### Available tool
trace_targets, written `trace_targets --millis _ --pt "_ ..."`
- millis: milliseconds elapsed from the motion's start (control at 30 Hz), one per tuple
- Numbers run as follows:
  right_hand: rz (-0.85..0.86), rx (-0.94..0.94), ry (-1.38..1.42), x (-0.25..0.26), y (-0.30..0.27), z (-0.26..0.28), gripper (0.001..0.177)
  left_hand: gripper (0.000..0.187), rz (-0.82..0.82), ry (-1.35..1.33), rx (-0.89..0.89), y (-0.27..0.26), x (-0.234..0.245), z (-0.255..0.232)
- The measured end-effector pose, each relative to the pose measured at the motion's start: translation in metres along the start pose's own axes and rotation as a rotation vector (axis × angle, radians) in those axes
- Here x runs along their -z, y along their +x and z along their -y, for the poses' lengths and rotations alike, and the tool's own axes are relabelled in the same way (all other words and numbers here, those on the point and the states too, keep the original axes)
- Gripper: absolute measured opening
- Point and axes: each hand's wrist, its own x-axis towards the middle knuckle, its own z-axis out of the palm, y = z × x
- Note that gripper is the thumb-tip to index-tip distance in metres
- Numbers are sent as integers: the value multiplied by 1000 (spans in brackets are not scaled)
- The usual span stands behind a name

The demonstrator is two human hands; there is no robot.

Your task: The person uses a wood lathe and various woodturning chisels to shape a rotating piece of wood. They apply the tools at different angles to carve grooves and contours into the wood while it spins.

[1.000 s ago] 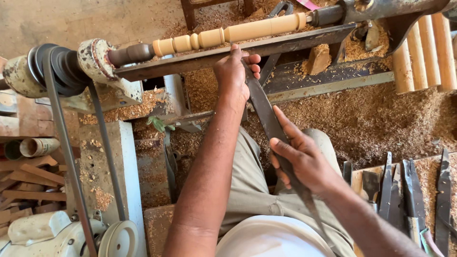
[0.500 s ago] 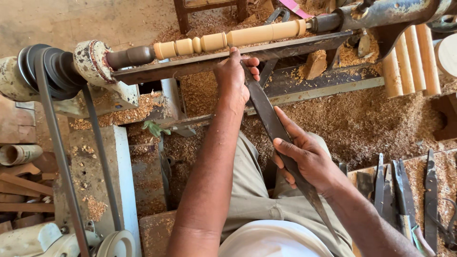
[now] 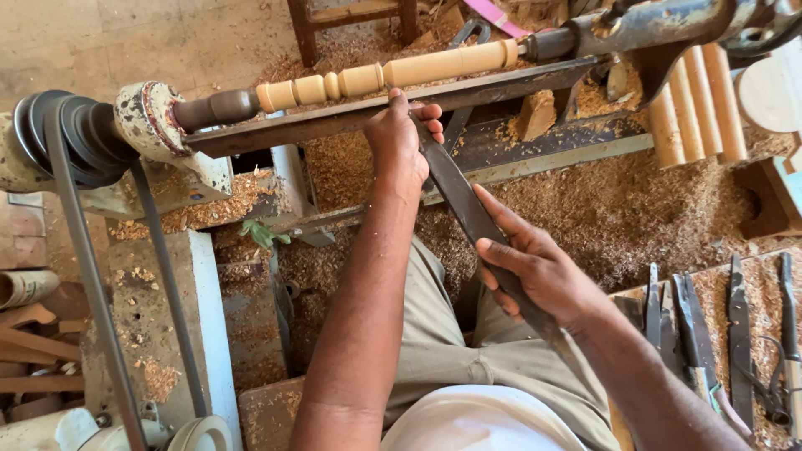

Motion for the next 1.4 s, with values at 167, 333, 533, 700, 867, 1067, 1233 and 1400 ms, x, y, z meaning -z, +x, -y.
trace_targets --millis 167,333,533,700,867,1067,1233,1400 --pt "-17 -76 -41 13 -6 9 76 34 20 -23 94 -10 -1 -4" --pt "23 -65 51 32 -5 20 75 31 272 18 220 6 16 -18" --pt "49 -124 -62 63 5 31 76 32 326 8 194 19 20 -4" --pt "283 16 27 90 14 28 74 33 322 47 163 19 21 -1" --pt "251 -29 -81 108 21 26 74 35 328 62 117 14 18 2" --pt "284 -51 -92 122 27 30 75 32 300 87 102 10 10 3" --pt "306 -49 -93 129 34 30 75 32 351 98 101 15 16 -1" --pt "337 -43 -77 127 36 33 76 33 379 67 122 18 20 -1"
